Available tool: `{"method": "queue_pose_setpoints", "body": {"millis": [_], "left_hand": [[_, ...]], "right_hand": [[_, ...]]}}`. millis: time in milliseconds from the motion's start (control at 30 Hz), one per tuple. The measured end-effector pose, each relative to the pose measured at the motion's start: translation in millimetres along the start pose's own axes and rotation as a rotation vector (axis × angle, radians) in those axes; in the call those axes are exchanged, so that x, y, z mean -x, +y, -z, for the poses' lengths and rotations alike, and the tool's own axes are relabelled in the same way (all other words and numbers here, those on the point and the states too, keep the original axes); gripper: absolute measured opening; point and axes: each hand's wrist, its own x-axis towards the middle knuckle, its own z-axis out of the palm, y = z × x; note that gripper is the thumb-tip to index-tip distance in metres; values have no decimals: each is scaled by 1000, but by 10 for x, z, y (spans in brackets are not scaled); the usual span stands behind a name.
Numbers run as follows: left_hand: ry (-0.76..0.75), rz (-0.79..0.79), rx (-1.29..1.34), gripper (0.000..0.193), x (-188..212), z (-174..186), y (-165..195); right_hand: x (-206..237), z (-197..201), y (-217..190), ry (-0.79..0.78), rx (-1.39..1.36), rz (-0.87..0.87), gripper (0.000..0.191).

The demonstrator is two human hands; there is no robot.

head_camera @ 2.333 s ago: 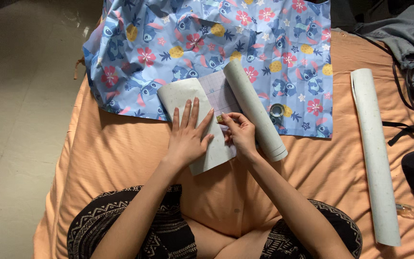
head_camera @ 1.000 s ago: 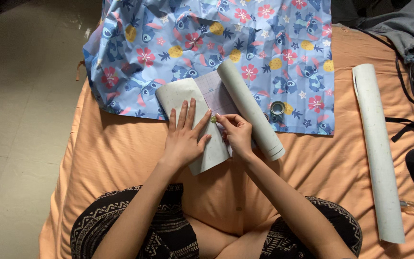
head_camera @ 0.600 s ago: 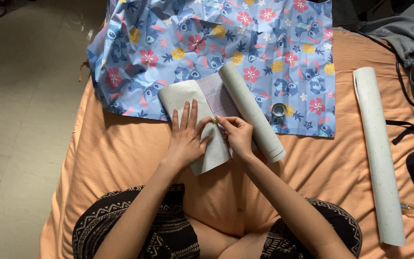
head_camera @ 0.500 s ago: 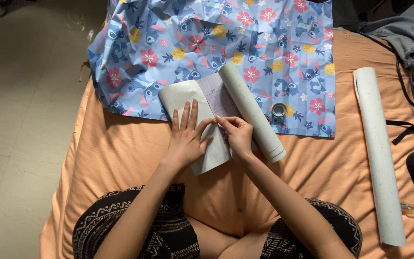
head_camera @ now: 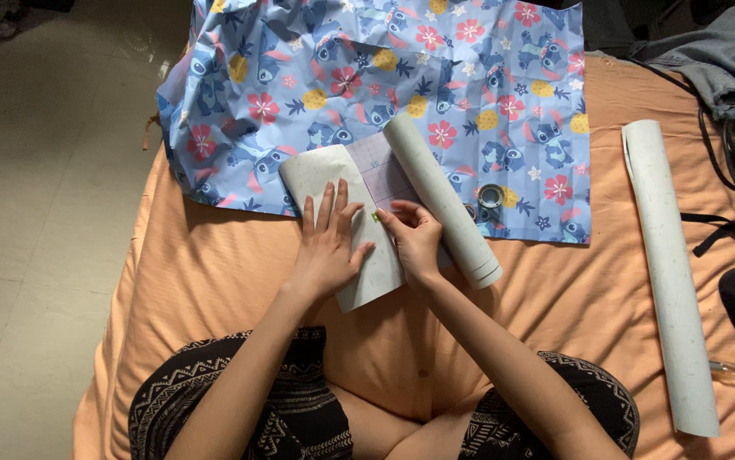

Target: The person unrolls Stitch-patterned wrapping paper on a bed, places a pink boxed toy on the paper, and folds the paper over the box to measure it. They cut a piece of tape, press it on the paper, and cut the wrapping paper with scissors.

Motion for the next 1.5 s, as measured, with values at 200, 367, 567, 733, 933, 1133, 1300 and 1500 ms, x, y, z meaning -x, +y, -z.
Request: {"method": "queue_pose_setpoints", "body": {"millis": [200,367,567,733,933,1133,1300,1500], "left_hand": [[-14,-21,-95,73,-19,19,30],[-8,-31,-73,59,-27,38,43],[4,-47,-30,48,-13,17,-5],[34,-61,-57,47,19,-7,-2],[33,-56,-85,48,16,-7,15],[26,-51,-93,53,3,2,22],[-5,-25,-99,58,2,1,24],[-25,8,-116,73,16,2,27]], "right_hand": [[33,-24,12,-7,61,46,16],[41,4,27,5,121,22,18],[67,-15,62,-18,125,126,18],[140,17,23,-35,411,411,18],[137,-7,-48,-35,451,366,21],[95,-4,-168,-84,446,305,19],[107,-42,-213,-75,507,290,20],[98,12,-220,-135,410,282,19]]}}
